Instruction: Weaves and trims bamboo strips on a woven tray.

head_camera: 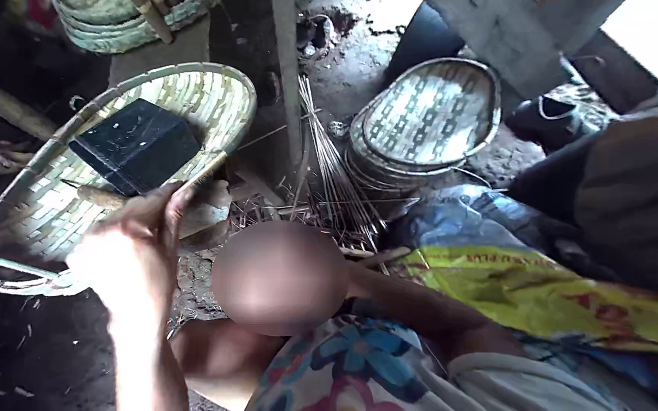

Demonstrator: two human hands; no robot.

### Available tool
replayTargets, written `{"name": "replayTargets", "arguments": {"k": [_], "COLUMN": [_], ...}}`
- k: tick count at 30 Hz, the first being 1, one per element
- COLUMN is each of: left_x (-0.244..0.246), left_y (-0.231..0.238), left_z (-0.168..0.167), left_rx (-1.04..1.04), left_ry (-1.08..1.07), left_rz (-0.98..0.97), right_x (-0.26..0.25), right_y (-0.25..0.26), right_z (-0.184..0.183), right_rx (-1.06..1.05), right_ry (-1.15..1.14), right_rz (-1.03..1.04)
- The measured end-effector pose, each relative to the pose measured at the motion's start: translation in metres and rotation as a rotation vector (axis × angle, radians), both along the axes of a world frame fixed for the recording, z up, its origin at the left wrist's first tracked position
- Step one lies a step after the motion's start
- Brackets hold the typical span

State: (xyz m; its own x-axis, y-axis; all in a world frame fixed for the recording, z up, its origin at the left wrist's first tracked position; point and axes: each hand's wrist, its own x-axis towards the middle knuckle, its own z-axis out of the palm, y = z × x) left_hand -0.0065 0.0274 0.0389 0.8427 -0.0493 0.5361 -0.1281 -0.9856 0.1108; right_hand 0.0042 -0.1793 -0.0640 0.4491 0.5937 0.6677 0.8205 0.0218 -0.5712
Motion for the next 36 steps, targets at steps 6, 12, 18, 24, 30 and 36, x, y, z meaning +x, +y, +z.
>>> {"name": "replayTargets", "arguments": {"k": [6, 12, 18, 24, 30, 36], "left_x": [0.033, 0.044, 0.057, 0.061, 0.06, 0.059], "left_y": [0.036, 0.047, 0.06, 0.041, 0.036, 0.033], "left_z": [0.033, 0.012, 0.007, 0.024, 0.037, 0.037], "left_rx": [-0.001, -0.126, -0.348, -0.603, -1.081, -1.183], "left_ry": [0.333, 0.343, 0.464, 0.523, 0.656, 0.765], "left_rz": [-0.343, -0.338, -0.343, -0.296, -0.133, -0.277], "right_x": [-0.021, 0.015, 0.08, 0.059, 0.036, 0.034], "right_y": [-0.048, -0.09, -0.141, -0.121, -0.086, -0.079], "right_z": [-0.089, -0.128, -0.182, -0.243, -0.301, -0.292], "right_rx": [-0.424, -0.67, -1.274, -1.259, -0.908, -0.683], "right_ry": [0.164, 0.143, 0.266, 1.148, 1.63, 1.598], "right_rz": [0.303, 0.277, 0.137, -0.444, -0.629, -0.854]}}
